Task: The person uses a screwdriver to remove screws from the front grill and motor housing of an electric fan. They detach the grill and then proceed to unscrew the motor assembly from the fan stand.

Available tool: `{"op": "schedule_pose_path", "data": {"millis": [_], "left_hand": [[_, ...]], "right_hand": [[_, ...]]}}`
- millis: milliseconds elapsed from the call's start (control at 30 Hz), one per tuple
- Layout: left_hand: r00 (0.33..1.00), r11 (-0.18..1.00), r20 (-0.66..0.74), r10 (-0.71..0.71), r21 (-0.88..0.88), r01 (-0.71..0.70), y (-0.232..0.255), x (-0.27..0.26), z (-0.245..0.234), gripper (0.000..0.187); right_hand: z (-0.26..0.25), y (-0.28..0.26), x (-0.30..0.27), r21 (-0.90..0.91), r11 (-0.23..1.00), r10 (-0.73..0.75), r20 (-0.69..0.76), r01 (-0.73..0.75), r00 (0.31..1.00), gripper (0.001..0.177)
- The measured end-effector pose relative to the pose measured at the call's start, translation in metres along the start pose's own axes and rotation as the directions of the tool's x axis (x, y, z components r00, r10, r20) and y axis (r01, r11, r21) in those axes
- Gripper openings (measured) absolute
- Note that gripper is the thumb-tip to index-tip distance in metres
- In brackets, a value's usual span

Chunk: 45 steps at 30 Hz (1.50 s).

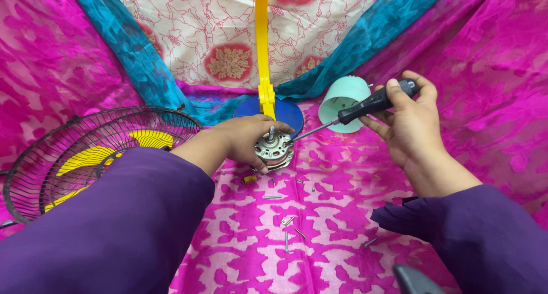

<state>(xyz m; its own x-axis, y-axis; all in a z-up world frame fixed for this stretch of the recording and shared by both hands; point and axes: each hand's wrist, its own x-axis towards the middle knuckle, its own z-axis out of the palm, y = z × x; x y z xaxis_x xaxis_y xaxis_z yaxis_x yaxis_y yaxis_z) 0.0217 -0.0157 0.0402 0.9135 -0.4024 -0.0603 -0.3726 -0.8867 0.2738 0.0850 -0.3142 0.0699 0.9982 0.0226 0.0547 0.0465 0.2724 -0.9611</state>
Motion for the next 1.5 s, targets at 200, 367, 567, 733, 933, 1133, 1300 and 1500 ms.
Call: {"op": "schedule_pose_path", "data": {"millis": [200,367,567,733,933,1133,1300,1500], "left_hand": [[0.997,0.993,-0.072,0.035,-0.108,-0.043,-0.012,0.013,0.026,0.098],[0.975,0.987,-0.214,-0.062,-0.156,0.029,0.002,0.021,0.046,0.089],[0.894,0.938,-0.296,-0.337,-0.185,0.293,0.038,0.011,0.049,0.087],[0.835,0.907,-0.353,-0.421,-0.172,0.385,0.055,0.008,0.045,0.091],[0.833,0.908,-0.363,-0.417,-0.136,0.396,0.056,0.010,0.044,0.094],[0.835,0.911,-0.364,-0.412,-0.125,0.394,0.053,0.011,0.047,0.093],[0.837,0.911,-0.362,-0.410,-0.121,0.394,0.050,0.012,0.049,0.093],[0.849,0.909,-0.330,-0.412,-0.090,0.407,0.049,0.014,0.048,0.097]], "right_hand": [[0.004,0.005,-0.017,-0.176,0.930,-0.290,0.185,0.322,0.939,0.043],[0.009,0.015,-0.029,-0.242,0.839,-0.423,0.271,0.486,0.865,0.041],[0.010,0.021,-0.037,-0.198,0.814,-0.479,0.306,0.547,0.823,0.041],[0.011,0.028,-0.038,-0.168,0.778,-0.533,0.332,0.605,0.778,0.040],[0.015,0.028,-0.034,-0.151,0.796,-0.518,0.333,0.587,0.788,0.040],[0.022,0.028,-0.032,-0.148,0.760,-0.548,0.379,0.633,0.746,0.040],[0.020,0.023,-0.034,-0.156,0.763,-0.521,0.425,0.627,0.740,0.039],[0.024,0.007,-0.037,-0.158,0.765,-0.508,0.447,0.625,0.736,0.038]]}}
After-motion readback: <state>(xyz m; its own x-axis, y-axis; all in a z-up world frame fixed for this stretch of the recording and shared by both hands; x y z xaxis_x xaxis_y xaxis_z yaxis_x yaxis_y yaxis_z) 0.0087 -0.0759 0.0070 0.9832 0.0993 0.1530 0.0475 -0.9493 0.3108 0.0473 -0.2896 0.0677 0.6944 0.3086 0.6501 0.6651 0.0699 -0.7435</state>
